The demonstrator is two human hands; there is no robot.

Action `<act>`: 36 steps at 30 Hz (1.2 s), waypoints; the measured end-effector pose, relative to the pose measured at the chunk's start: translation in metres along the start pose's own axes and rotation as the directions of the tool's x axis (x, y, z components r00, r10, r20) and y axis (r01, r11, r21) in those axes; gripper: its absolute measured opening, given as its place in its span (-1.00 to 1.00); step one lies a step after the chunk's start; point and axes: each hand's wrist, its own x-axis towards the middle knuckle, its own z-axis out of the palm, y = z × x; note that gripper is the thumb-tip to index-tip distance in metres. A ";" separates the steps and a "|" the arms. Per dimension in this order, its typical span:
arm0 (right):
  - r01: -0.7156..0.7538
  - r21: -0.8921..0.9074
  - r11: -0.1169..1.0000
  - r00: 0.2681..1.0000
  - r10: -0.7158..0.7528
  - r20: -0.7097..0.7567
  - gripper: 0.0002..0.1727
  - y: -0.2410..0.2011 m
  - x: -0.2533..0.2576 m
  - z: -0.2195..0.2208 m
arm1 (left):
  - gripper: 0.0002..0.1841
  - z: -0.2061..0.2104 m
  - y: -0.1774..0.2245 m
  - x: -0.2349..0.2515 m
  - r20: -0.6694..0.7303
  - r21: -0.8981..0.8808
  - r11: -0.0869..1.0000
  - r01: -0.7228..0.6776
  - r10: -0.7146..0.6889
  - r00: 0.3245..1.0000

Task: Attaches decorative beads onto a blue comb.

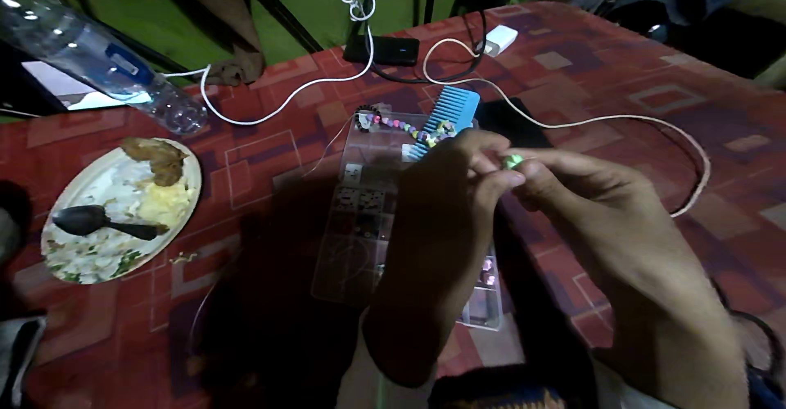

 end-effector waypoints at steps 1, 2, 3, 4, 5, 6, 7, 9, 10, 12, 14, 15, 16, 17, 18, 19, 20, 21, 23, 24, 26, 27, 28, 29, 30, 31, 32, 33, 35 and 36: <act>0.005 0.004 1.000 1.000 -0.005 0.012 -0.83 0.001 0.000 -0.001 | -0.77 0.000 0.001 0.001 0.013 0.002 1.000 0.002 -0.002 1.000; 0.006 0.013 1.000 1.000 -0.007 0.025 -0.83 0.002 0.000 -0.002 | -0.78 -0.001 0.002 0.001 0.030 0.004 1.000 0.008 -0.008 1.000; 0.010 0.018 1.000 0.999 -0.011 0.042 -0.83 0.004 0.000 -0.003 | -0.79 -0.002 0.004 0.002 0.044 0.021 1.000 0.012 -0.013 0.999; 0.008 0.025 1.000 0.998 -0.009 0.054 -0.84 0.006 0.001 -0.003 | -0.81 -0.004 0.006 0.003 0.057 0.037 0.999 0.014 -0.016 0.998; -0.004 0.036 0.999 0.998 0.002 0.064 -0.84 0.007 0.001 -0.004 | -0.83 -0.005 0.007 0.003 0.061 0.043 0.999 0.004 -0.006 0.998; -0.021 0.052 0.998 0.998 0.018 0.066 -0.84 0.008 0.000 -0.004 | -0.85 -0.004 0.007 0.004 0.052 0.030 0.999 -0.014 0.013 0.999; -0.038 0.076 0.996 0.997 0.033 0.068 -0.81 0.007 0.000 -0.005 | -0.86 -0.004 0.007 0.004 0.038 0.016 0.999 -0.028 0.027 0.999; -0.067 0.117 0.991 0.995 0.058 0.079 -0.76 0.007 0.001 -0.005 | -0.87 -0.003 0.007 0.004 0.027 -0.004 0.999 -0.035 0.035 0.999; -0.078 0.126 0.989 0.995 0.069 0.075 -0.75 0.007 0.001 -0.006 | -0.88 -0.003 0.007 0.004 0.028 -0.006 0.999 -0.033 0.034 0.999; -0.099 0.115 0.988 0.995 0.094 0.042 -0.74 0.006 0.001 -0.005 | -0.89 -0.002 0.006 0.004 0.028 0.003 0.999 -0.045 0.045 0.999; -0.085 0.074 0.994 0.996 0.085 0.005 -0.76 0.007 0.001 -0.005 | -0.89 -0.002 0.006 0.004 0.039 0.015 0.998 -0.057 0.057 0.998; -0.060 0.043 0.997 0.998 0.061 -0.014 -0.77 0.007 0.002 -0.005 | -0.89 -0.002 0.005 0.004 0.043 0.013 0.998 -0.057 0.056 0.997; -0.028 0.002 1.000 0.999 0.028 -0.034 -0.79 0.008 0.002 -0.004 | -0.89 -0.002 0.005 0.003 0.045 0.013 0.999 -0.051 0.051 0.998; 0.013 -0.041 0.999 0.998 -0.015 -0.054 -0.81 0.009 0.002 -0.004 | -0.88 -0.001 0.005 0.003 0.046 0.009 0.999 -0.043 0.042 0.998; 0.061 -0.085 0.995 0.995 -0.067 -0.072 -0.84 0.010 0.003 -0.003 | -0.88 -0.001 0.005 0.003 0.046 0.003 1.000 -0.030 0.030 0.998; 0.111 -0.131 0.985 0.989 -0.123 -0.085 -0.84 0.011 0.004 -0.003 | -0.88 -0.001 0.005 0.003 0.050 -0.005 1.000 -0.014 0.015 0.999; 0.165 -0.168 0.972 0.978 -0.183 -0.097 -0.82 0.011 0.005 -0.003 | -0.87 -0.001 0.005 0.003 0.059 -0.015 1.000 0.004 -0.003 0.998; 0.214 -0.199 0.957 0.967 -0.236 -0.098 -0.78 0.010 0.006 -0.003 | -0.86 -0.001 0.005 0.003 0.078 -0.028 0.999 0.025 -0.022 0.997; 0.290 -0.218 0.932 0.944 -0.315 -0.093 -0.76 0.008 0.007 -0.003 | -0.84 -0.002 0.006 0.003 0.118 -0.076 0.996 0.051 -0.042 0.992; 0.312 -0.212 0.926 0.938 -0.336 -0.088 -0.76 0.007 0.007 -0.002 | -0.84 -0.002 0.006 0.003 0.125 -0.107 0.993 0.047 -0.034 0.992; 0.330 -0.202 0.922 0.933 -0.351 -0.078 -0.77 0.006 0.007 0.000 | -0.84 -0.001 0.005 0.003 0.121 -0.150 0.988 0.024 -0.005 0.993; 0.335 -0.196 0.921 0.932 -0.355 -0.076 -0.77 0.006 0.007 0.000 | -0.85 -0.001 0.004 0.003 0.116 -0.163 0.987 0.011 0.008 0.993; 0.339 -0.193 0.921 0.931 -0.358 -0.072 -0.76 0.006 0.007 -0.001 | -0.85 -0.001 0.003 0.004 0.112 -0.170 0.986 0.000 0.020 0.994; 0.343 -0.192 0.920 0.930 -0.361 -0.070 -0.76 0.006 0.007 -0.001 | -0.87 0.000 0.002 0.004 0.103 -0.175 0.984 -0.010 0.029 0.994; 0.343 -0.194 0.919 0.930 -0.362 -0.068 -0.76 0.006 0.007 -0.001 | -0.88 0.000 0.002 0.004 0.097 -0.181 0.983 -0.017 0.035 0.995; 0.338 -0.189 0.922 0.932 -0.356 -0.068 -0.75 0.006 0.006 -0.001 | -0.89 0.000 0.002 0.004 0.090 -0.182 0.983 -0.023 0.040 0.995; 0.334 -0.184 0.924 0.934 -0.351 -0.071 -0.75 0.006 0.006 -0.001 | -0.90 0.001 0.002 0.004 0.087 -0.179 0.984 -0.020 0.036 0.996; 0.331 -0.185 0.925 0.934 -0.349 -0.072 -0.76 0.005 0.006 -0.001 | -0.90 0.000 0.003 0.005 0.086 -0.168 0.986 -0.009 0.024 0.996; 0.322 -0.204 0.924 0.937 -0.342 -0.067 -0.74 0.001 0.006 -0.001 | -0.88 0.000 0.003 0.005 0.060 -0.152 0.988 0.013 -0.004 0.998; 0.301 -0.236 0.924 0.945 -0.323 -0.057 -0.72 -0.002 0.005 -0.003 | -0.87 0.000 0.002 0.005 0.030 -0.143 0.990 0.012 -0.008 1.000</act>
